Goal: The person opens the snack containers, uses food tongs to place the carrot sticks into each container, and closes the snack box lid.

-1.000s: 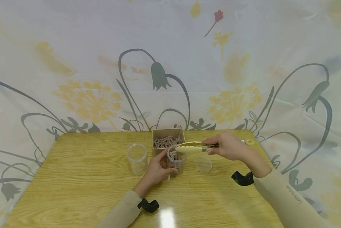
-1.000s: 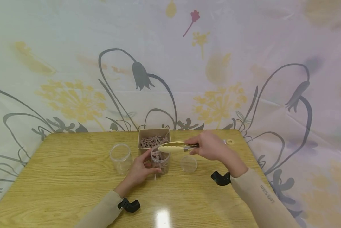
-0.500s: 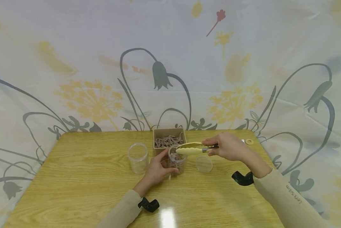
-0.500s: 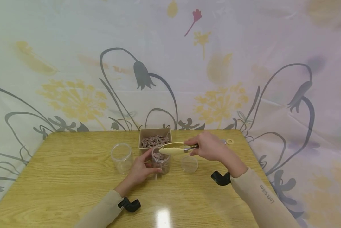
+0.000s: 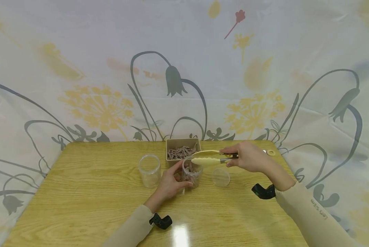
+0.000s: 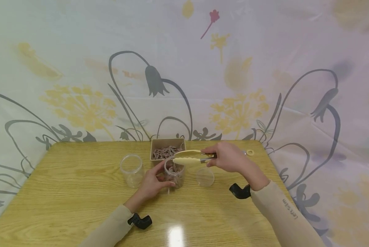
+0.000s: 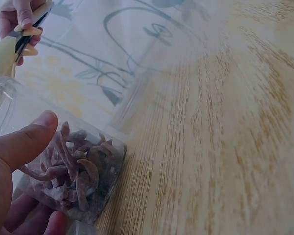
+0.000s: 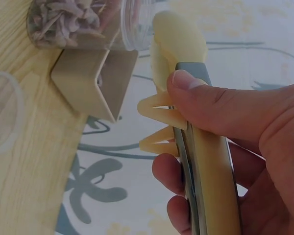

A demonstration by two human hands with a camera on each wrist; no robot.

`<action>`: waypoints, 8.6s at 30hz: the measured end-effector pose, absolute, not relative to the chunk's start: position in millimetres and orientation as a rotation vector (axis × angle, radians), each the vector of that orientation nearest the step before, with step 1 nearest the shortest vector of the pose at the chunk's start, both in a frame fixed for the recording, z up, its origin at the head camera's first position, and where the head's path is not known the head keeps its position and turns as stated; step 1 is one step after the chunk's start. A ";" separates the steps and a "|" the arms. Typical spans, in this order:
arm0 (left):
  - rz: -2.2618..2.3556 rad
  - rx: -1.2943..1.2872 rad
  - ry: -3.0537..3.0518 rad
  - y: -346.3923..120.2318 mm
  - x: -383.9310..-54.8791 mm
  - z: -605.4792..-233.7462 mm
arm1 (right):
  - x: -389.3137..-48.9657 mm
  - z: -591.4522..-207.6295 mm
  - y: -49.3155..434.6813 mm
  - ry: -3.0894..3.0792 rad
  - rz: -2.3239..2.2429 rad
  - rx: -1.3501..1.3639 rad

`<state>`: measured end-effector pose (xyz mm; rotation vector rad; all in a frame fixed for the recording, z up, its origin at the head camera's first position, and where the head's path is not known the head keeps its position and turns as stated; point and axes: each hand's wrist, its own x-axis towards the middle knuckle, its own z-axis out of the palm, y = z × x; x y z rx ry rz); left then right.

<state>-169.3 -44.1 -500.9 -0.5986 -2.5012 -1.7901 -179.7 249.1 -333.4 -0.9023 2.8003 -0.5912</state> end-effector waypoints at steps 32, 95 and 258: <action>-1.759 -0.603 -2.533 -43.2 -167.6 -498.6 | -232.4 -372.3 233.5 2.828 -0.606 -0.670; -1.778 -0.624 -2.494 -23.2 -168.8 -497.2 | -269.8 -371.9 156.2 2.804 -0.006 -0.674; -1.852 -0.582 -2.482 -25.8 -173.0 -501.6 | -190.1 -356.8 249.2 2.824 -0.819 -0.699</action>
